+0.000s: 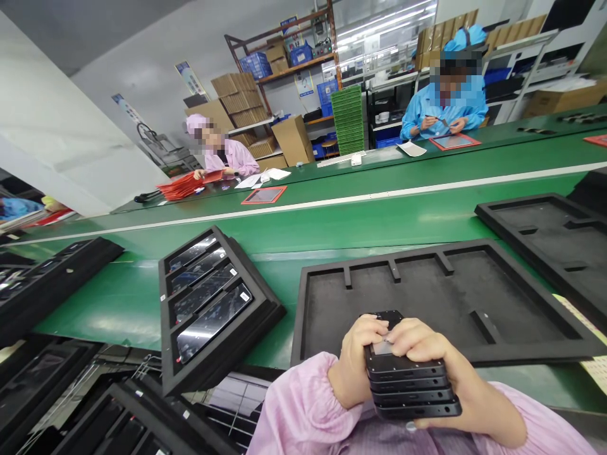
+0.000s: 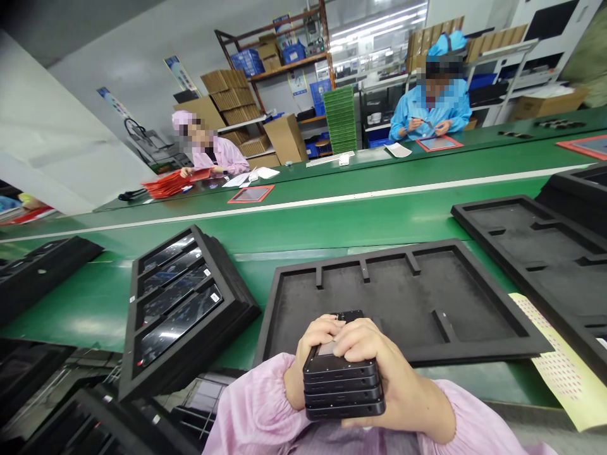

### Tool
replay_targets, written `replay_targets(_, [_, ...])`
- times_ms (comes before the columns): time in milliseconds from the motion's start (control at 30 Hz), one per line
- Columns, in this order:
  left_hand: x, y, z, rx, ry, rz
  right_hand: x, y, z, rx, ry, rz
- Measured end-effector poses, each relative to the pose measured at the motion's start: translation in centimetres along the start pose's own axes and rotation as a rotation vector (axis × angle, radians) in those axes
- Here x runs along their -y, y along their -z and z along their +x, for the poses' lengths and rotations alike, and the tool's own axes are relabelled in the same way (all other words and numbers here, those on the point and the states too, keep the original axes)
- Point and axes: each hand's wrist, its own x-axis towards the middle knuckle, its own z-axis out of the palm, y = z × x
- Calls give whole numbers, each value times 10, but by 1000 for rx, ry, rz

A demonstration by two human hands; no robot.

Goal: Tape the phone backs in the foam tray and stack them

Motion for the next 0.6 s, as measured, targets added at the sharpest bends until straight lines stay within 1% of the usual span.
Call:
replay_targets(100, [-1, 1, 2, 6, -5, 17, -1, 0, 0, 6, 4, 6])
replay_targets(200, [0, 0, 0, 4, -3, 9, -1, 0, 0, 6, 10, 3])
replay_targets(400, [8, -3, -15, -41, 126, -84, -1, -2, 5, 1, -13, 2])
replay_targets(467, [12, -3, -20, -50, 149, -107, -2, -2, 7, -4, -14, 8])
replay_targets(600, [19, -3, -30, -31, 221, -139, -2, -2, 7, -10, -9, 16])
